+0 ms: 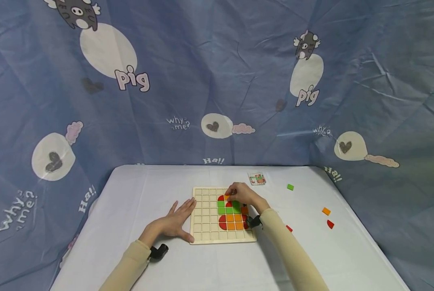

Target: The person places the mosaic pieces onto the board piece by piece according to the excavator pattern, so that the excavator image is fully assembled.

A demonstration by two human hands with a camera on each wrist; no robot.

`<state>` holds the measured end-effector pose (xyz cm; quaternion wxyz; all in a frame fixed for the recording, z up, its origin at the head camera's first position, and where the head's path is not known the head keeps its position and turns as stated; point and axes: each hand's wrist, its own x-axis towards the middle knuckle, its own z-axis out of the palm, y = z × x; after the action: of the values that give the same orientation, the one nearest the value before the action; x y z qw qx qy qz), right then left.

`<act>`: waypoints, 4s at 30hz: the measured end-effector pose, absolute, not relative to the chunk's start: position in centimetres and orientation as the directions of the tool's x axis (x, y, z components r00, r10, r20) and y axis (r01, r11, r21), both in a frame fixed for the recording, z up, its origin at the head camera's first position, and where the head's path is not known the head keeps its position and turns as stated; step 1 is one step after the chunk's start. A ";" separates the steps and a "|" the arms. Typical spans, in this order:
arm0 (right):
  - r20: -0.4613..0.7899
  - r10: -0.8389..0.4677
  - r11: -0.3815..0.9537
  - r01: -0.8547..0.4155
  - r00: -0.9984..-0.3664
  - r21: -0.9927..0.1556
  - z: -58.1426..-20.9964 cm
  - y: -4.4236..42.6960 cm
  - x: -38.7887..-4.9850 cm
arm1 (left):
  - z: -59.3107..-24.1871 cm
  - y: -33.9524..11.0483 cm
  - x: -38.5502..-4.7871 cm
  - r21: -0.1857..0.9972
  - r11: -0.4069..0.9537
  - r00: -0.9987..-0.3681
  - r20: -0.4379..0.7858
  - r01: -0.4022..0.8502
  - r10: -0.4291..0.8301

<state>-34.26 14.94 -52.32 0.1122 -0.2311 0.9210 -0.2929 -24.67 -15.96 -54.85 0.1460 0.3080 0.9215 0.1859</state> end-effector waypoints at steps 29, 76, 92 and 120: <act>-0.048 -0.311 0.748 -0.213 -0.949 -0.628 -51.7 27.8 -24.4 | -55.0 -16.1 -24.7 0.432 0.741 -0.770 -0.149 0.515 0.621; -0.078 -0.067 0.805 -0.008 -0.995 -0.593 -54.2 32.5 -18.6 | -55.0 -16.1 -24.7 0.426 0.742 -0.771 -0.144 0.517 0.620; 0.016 -0.061 0.821 -0.060 -0.998 -0.568 -54.7 28.4 -21.5 | -55.5 -16.1 -24.9 0.442 0.734 -0.770 -0.137 0.515 0.623; -0.089 -0.240 0.811 -0.150 -0.967 -0.565 -52.9 32.9 -26.2 | -55.0 -16.3 -24.9 0.430 0.746 -0.771 -0.156 0.509 0.617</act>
<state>-26.21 32.91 -52.95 0.0782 -0.1029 0.9485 -0.2894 -24.90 -16.31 -55.03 0.1457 0.3050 0.9228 0.1846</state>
